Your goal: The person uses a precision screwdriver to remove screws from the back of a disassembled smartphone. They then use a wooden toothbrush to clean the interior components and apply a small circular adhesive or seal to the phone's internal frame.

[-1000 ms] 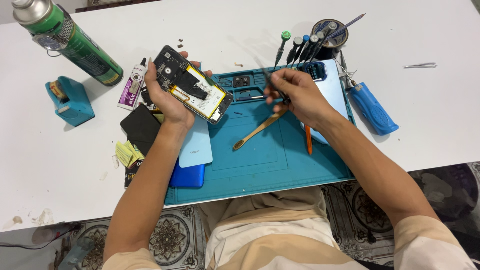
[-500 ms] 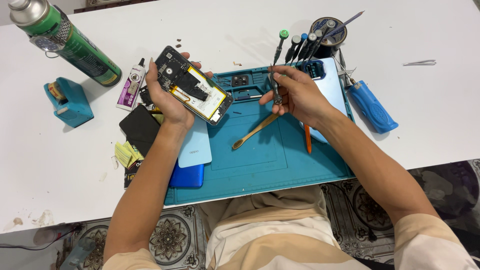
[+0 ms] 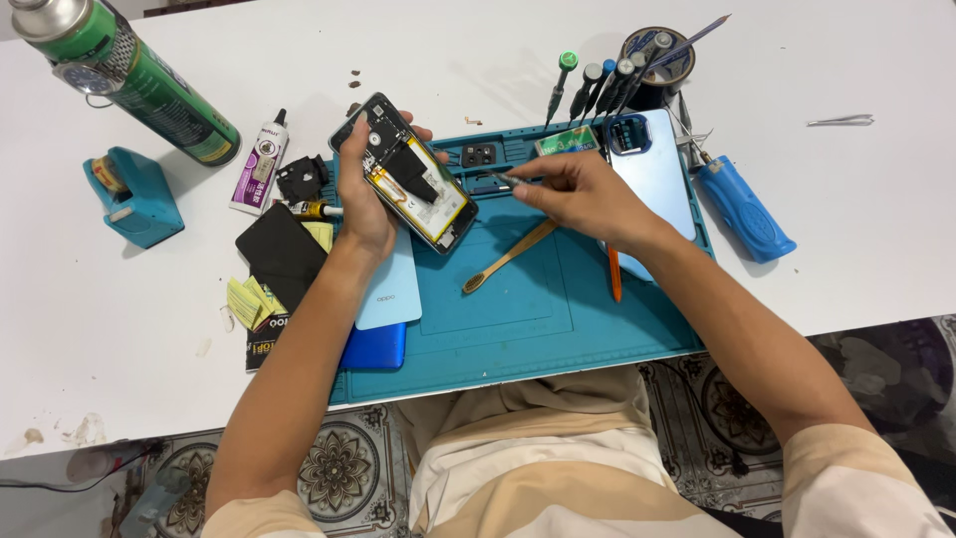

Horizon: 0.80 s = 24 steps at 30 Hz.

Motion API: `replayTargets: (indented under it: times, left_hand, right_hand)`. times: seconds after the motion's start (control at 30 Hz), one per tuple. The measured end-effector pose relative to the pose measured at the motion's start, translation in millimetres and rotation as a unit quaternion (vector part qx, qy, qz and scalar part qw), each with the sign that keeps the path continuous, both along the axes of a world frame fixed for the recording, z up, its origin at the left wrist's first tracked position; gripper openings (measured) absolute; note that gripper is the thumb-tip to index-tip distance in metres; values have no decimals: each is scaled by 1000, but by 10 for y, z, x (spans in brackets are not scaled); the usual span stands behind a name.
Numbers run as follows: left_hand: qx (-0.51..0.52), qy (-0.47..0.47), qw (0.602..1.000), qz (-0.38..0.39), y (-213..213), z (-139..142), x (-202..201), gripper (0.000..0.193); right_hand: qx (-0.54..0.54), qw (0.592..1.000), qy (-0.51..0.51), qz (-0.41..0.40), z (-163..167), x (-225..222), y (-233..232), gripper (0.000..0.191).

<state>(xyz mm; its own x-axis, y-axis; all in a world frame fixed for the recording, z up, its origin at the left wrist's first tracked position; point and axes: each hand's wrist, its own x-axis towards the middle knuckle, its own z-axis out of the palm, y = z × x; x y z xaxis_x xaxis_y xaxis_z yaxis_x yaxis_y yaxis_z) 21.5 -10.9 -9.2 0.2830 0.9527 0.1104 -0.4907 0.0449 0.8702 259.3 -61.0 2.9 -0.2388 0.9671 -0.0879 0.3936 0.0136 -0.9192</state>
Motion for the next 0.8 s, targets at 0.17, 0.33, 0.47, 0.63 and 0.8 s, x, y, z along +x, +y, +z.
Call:
replayTargets:
  times: [0.17,0.33,0.47,0.63,0.8]
  left_hand:
    - [-6,26,999,25,26,6,-27,61]
    - [10,37,999,31,17,-14,-23,58]
    - [12,42,999,24,2,-32,-10,56]
    - [28,50,998,25,3,-47,-15,54]
    - [41,37,998,21,8,-57,-16,52]
  right_hand:
    - [63,985,-151,56,-5,1,-14,31]
    - [100,981,-144,82,-36,-44,-47,33]
    - [84,981,-152,86,-55,-72,-50,34]
    - [93,979,-160,89,-60,-80,-41,34]
    - [109,978,-152,92,-55,-82,-41,33]
